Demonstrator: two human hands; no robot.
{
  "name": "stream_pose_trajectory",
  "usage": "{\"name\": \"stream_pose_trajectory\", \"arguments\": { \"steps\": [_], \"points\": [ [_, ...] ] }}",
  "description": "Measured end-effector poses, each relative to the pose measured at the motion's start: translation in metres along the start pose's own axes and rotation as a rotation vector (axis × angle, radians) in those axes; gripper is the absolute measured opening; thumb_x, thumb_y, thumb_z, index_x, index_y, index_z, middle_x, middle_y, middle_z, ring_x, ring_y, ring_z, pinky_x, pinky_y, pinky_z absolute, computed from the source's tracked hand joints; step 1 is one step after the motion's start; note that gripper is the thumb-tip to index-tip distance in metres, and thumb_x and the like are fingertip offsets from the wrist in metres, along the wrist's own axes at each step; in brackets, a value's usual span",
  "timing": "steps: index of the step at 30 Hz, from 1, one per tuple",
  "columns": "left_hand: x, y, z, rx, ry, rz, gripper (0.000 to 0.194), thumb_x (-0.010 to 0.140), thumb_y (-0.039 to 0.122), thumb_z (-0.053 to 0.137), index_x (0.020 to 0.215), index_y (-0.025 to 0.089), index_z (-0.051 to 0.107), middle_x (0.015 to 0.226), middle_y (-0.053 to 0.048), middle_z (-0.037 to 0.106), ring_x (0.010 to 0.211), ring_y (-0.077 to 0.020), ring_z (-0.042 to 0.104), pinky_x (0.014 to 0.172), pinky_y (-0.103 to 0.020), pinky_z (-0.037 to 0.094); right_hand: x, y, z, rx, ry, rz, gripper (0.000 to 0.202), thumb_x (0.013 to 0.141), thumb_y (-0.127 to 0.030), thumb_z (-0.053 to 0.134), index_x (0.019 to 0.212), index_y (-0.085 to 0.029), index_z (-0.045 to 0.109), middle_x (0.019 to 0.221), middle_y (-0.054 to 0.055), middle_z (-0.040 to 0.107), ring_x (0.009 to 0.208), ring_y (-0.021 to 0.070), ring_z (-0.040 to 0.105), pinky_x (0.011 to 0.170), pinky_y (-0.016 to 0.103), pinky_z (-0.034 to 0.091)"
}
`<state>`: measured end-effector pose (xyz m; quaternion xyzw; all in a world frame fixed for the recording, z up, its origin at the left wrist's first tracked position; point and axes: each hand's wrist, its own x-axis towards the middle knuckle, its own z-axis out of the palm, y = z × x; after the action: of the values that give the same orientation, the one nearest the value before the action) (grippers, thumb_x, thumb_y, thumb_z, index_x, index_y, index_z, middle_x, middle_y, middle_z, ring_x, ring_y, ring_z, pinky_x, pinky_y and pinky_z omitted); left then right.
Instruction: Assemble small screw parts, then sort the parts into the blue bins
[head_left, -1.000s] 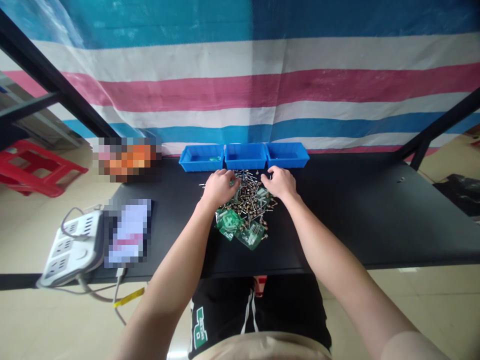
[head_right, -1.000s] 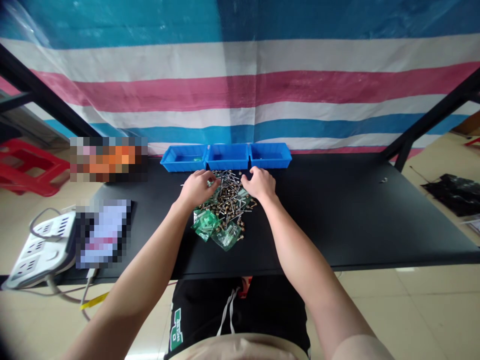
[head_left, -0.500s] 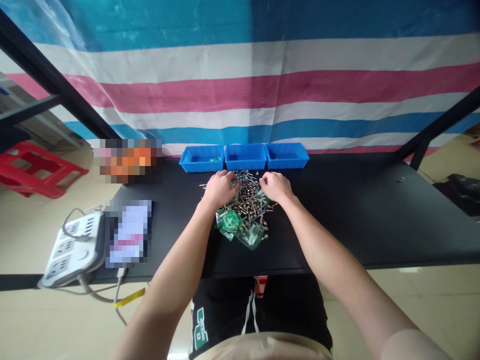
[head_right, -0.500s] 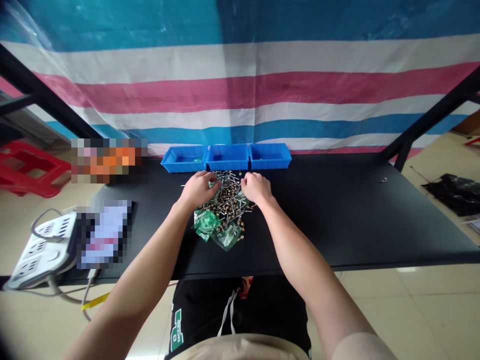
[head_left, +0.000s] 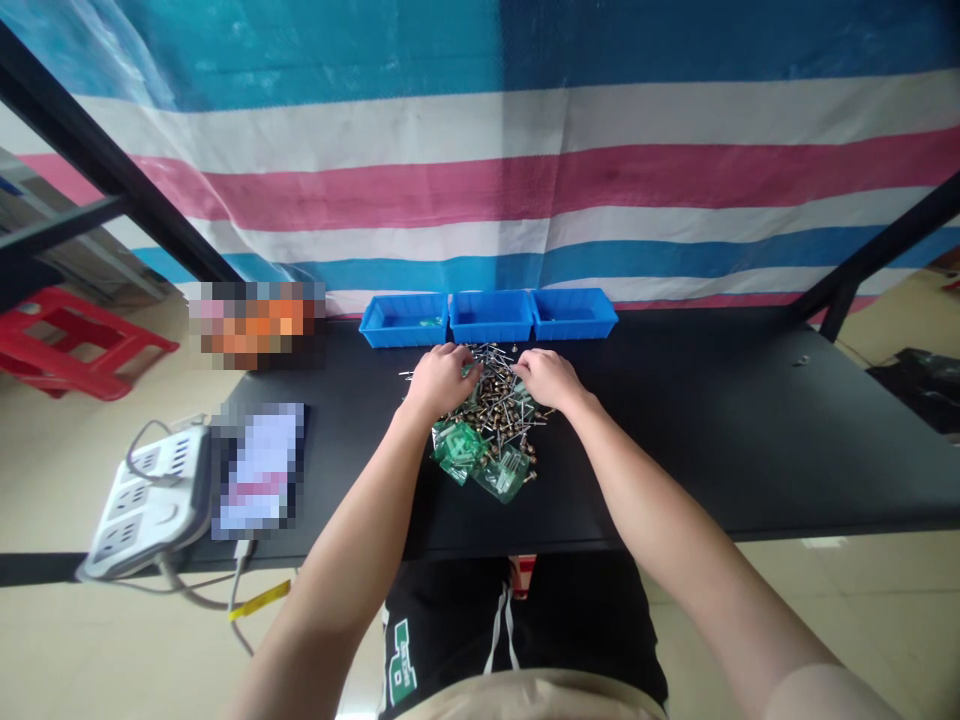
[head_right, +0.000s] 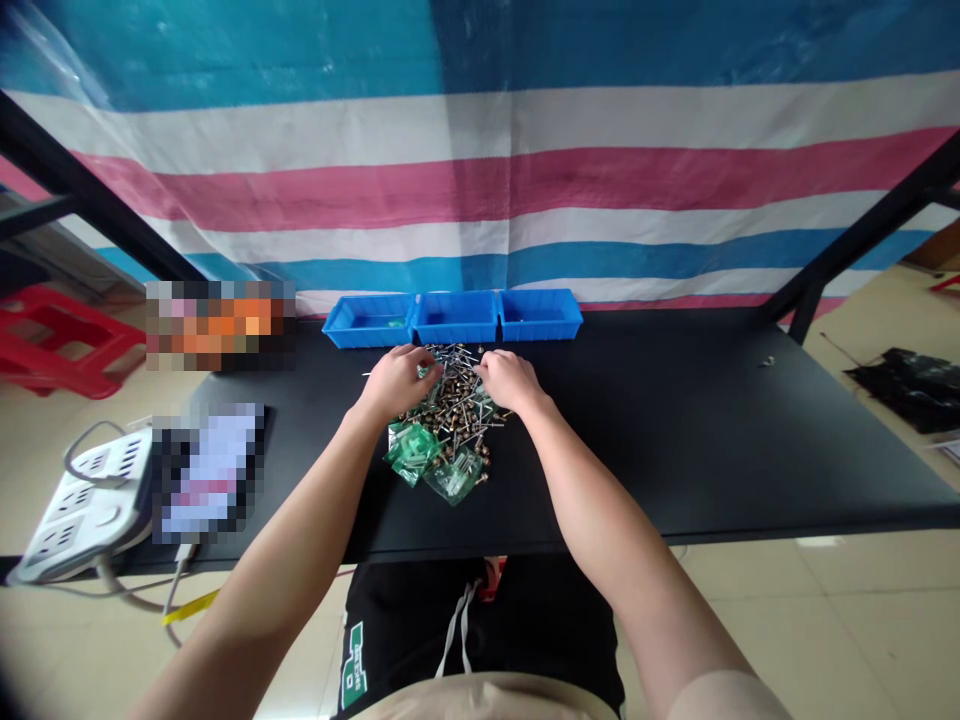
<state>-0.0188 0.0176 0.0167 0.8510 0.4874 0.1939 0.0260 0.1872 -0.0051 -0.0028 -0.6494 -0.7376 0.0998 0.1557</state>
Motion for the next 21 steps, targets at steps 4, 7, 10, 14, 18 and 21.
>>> {"name": "stream_pose_trajectory", "arguments": {
  "steps": [4,7,10,14,18,21],
  "points": [
    [0.0002,0.0012,-0.001,0.007,-0.015,-0.003,0.023,0.089,0.035,0.052,0.085,0.017,0.066,0.081,-0.008,0.064,0.081,-0.023,0.06,0.072,-0.034,0.046,0.0002,0.0002,-0.0004,0.003,-0.013,-0.002,0.027,0.095,-0.041,0.048,0.088,-0.023,0.067,0.102,0.006,0.071,0.089,0.0213,0.064,0.066,0.028,0.037],
    [0.0002,0.0016,-0.0012,0.017,-0.02,-0.005,0.024,0.089,0.035,0.052,0.085,0.017,0.066,0.081,-0.008,0.064,0.08,-0.0233,0.06,0.072,-0.034,0.046,-0.0001,0.0005,-0.0016,0.02,-0.013,-0.007,0.026,0.094,-0.04,0.049,0.087,-0.023,0.068,0.1,0.006,0.072,0.088,0.0209,0.064,0.066,0.028,0.038],
    [0.0003,0.0006,-0.0003,0.02,-0.007,0.002,0.023,0.089,0.036,0.052,0.085,0.017,0.066,0.08,-0.008,0.063,0.08,-0.0232,0.06,0.071,-0.034,0.045,-0.0001,0.0018,-0.0025,0.034,-0.027,-0.007,0.015,0.088,-0.031,0.056,0.087,-0.025,0.069,0.097,0.003,0.073,0.085,0.0197,0.064,0.066,0.027,0.038],
    [0.0005,-0.0005,0.0006,0.015,0.004,0.014,0.024,0.089,0.036,0.052,0.084,0.017,0.066,0.079,-0.008,0.063,0.08,-0.023,0.06,0.071,-0.034,0.046,0.0006,0.0041,-0.0023,0.04,-0.037,-0.003,0.011,0.084,-0.027,0.058,0.086,-0.025,0.069,0.094,0.002,0.073,0.085,0.0201,0.064,0.065,0.027,0.038],
    [0.0006,0.0005,-0.0005,0.01,-0.001,0.013,0.025,0.089,0.036,0.052,0.084,0.017,0.067,0.08,-0.009,0.064,0.08,-0.024,0.06,0.072,-0.035,0.047,0.0024,0.0067,-0.0003,0.074,-0.021,-0.012,0.011,0.085,-0.029,0.058,0.085,-0.024,0.067,0.096,0.003,0.072,0.087,0.02,0.064,0.066,0.027,0.038],
    [0.0006,0.0012,-0.0017,0.005,-0.006,0.005,0.024,0.09,0.035,0.053,0.085,0.016,0.067,0.081,-0.01,0.064,0.081,-0.0248,0.061,0.073,-0.036,0.048,0.004,0.0086,0.0012,0.141,0.033,-0.039,0.015,0.089,-0.031,0.054,0.086,-0.022,0.065,0.094,0.004,0.071,0.085,0.0186,0.063,0.069,0.026,0.039]
  ]
}}
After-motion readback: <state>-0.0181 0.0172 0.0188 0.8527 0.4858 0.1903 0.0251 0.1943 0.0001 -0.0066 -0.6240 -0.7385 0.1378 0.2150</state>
